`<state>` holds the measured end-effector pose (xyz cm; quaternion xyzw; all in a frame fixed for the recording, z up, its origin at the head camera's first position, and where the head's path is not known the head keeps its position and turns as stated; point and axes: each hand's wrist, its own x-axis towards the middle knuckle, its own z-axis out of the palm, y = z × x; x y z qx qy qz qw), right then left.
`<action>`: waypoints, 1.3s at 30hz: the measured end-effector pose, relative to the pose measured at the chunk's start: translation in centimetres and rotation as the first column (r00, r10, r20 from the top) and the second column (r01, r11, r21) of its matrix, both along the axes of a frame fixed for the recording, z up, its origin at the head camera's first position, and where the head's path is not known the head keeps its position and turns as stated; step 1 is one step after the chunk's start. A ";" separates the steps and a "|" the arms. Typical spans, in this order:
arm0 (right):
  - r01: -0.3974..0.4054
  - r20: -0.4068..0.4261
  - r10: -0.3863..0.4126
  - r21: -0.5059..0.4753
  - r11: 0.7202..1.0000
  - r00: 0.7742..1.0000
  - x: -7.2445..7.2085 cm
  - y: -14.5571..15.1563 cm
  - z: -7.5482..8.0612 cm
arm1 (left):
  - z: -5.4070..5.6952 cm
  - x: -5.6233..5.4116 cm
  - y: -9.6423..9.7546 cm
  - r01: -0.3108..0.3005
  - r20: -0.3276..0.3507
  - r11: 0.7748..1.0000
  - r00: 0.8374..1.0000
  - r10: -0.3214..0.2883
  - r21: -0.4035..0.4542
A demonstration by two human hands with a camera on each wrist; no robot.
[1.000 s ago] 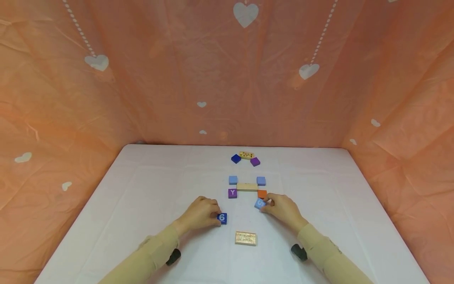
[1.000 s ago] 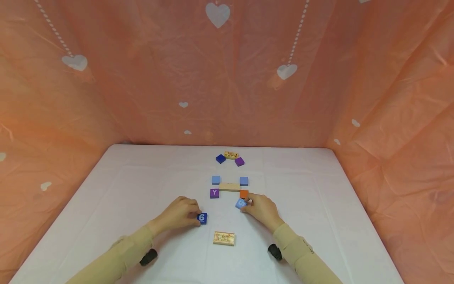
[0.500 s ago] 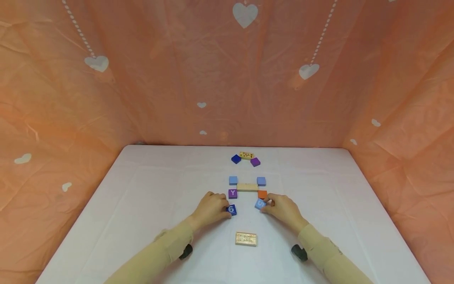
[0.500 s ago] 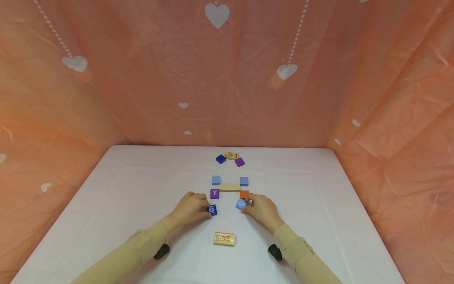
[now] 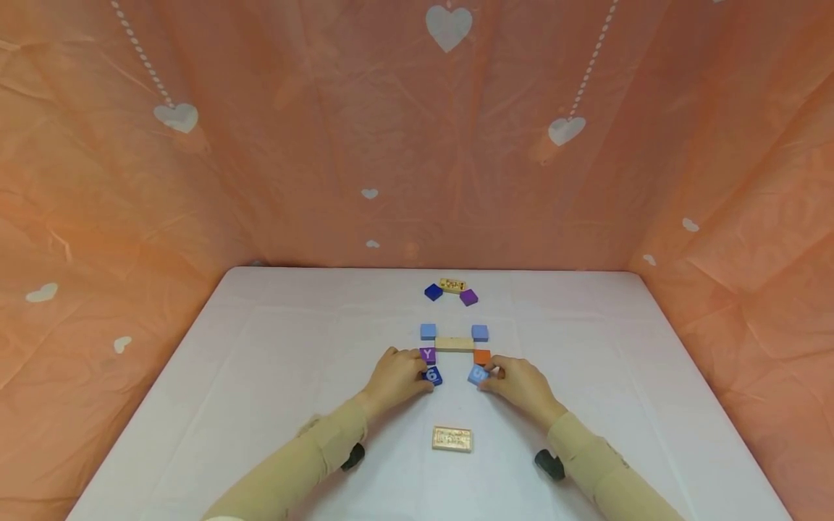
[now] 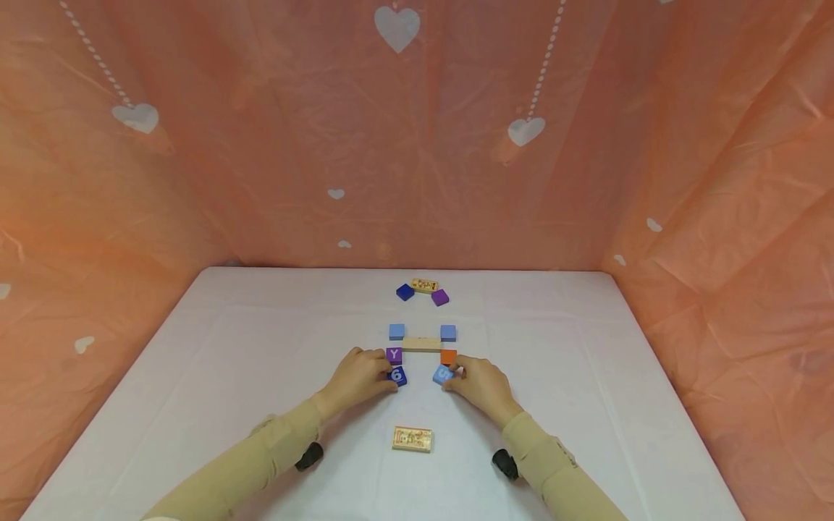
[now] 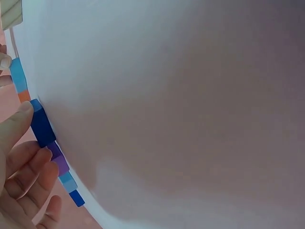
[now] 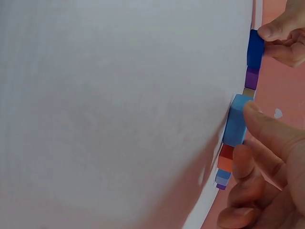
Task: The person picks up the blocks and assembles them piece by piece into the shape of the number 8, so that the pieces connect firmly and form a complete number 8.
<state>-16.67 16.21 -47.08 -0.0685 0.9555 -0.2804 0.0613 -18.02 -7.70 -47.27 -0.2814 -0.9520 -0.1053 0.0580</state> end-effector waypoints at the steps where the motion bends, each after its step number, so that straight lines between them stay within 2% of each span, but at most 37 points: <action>1: 0.001 0.001 -0.001 -0.001 1.000 1.000 0.0 0.0 0.0 | 0.0 0.0 0.0 -0.004 -0.003 1.000 1.000 0.004 0.003; 9: 0.017 0.007 -0.017 0.003 1.000 1.000 0.0 0.0 0.0 | 0.0 -0.1 0.3 -0.013 -0.003 0.999 1.000 0.013 0.029; 18: 0.018 0.006 -0.018 0.006 1.000 1.000 0.0 -0.2 0.1 | 0.4 -0.2 0.5 -0.027 0.000 0.999 1.000 0.027 0.019; 25: 0.022 0.002 -0.022 0.004 1.000 1.000 0.0 -0.3 0.1 | 0.4 -0.3 0.7 -0.040 0.026 0.999 0.999 0.039 0.024; 39: 0.008 -0.011 -0.008 0.006 1.000 1.000 0.2 -0.3 0.0 | 0.4 -0.1 0.7 -0.057 0.024 0.998 0.998 0.056 0.041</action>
